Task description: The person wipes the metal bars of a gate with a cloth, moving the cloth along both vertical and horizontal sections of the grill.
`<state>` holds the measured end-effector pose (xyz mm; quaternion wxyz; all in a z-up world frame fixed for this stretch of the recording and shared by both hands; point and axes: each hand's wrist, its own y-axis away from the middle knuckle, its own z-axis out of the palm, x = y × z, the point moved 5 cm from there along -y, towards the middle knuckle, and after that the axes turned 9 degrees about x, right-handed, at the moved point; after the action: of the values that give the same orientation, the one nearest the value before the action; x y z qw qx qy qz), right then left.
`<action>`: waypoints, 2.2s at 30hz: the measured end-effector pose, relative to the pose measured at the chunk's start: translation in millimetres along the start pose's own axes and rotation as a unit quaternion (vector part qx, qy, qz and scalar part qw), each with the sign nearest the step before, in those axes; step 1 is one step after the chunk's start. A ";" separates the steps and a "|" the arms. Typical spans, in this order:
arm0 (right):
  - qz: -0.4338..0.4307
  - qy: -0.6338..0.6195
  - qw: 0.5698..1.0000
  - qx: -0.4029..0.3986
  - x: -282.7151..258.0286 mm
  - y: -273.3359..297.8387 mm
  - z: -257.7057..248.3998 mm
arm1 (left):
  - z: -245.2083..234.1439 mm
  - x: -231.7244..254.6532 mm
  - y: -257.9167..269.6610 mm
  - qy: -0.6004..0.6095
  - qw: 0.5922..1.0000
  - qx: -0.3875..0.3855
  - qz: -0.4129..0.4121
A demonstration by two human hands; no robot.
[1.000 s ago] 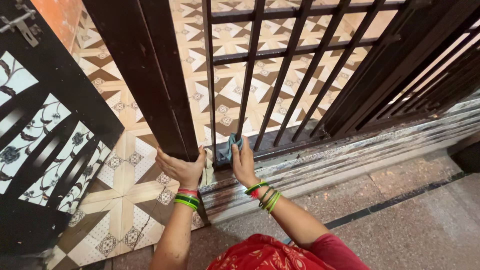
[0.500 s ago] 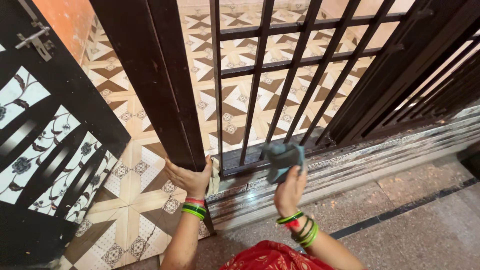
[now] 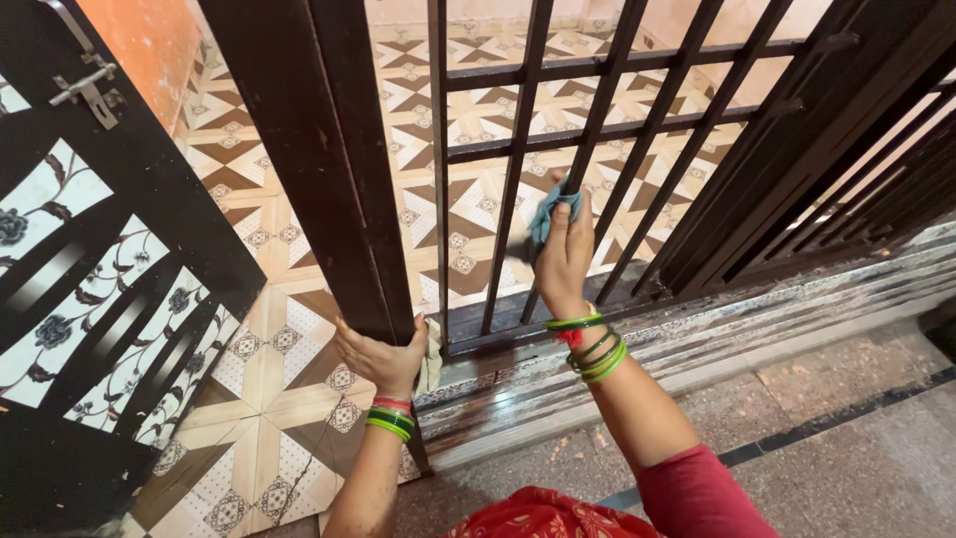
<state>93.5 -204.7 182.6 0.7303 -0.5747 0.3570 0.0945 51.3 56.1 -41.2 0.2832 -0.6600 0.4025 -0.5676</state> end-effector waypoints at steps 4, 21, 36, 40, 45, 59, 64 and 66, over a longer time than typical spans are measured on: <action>0.036 0.005 0.999 0.008 25.4 15.1 -0.2 | 0.6 0.2 2.0 -0.006 1.000 0.001 -0.003; 0.159 -0.033 0.980 -0.115 93.9 121.5 -16.6 | -0.7 0.5 -0.4 -0.001 1.000 -0.007 -0.015; 0.091 -0.152 0.983 -0.046 -1.4 -31.5 -0.9 | 3.7 -3.1 2.4 -0.012 1.000 -0.012 -0.006; 0.140 -0.053 0.988 -0.045 32.2 14.3 -4.3 | 3.1 -2.5 -0.5 -0.012 1.000 -0.006 -0.015; 0.149 0.007 0.988 -0.047 92.8 95.9 -10.2 | 1.2 -2.6 -2.1 0.001 1.000 0.012 -0.007; 0.005 -0.146 0.954 0.264 2.3 -8.4 -112.6 | 4.7 -9.2 3.7 -0.025 1.000 0.013 -0.010; 0.117 -0.004 0.989 0.091 -3.6 -47.9 -60.9 | 2.0 -6.8 -0.4 -0.001 1.000 0.009 -0.009; 0.012 0.045 0.997 0.060 4.2 -43.2 -44.2 | 0.3 -5.2 -2.3 -0.005 1.000 0.008 -0.006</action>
<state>102.0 -259.8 209.6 0.7456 -0.5292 0.4012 0.0555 51.9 61.7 -42.0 0.2869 -0.6629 0.3928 -0.5692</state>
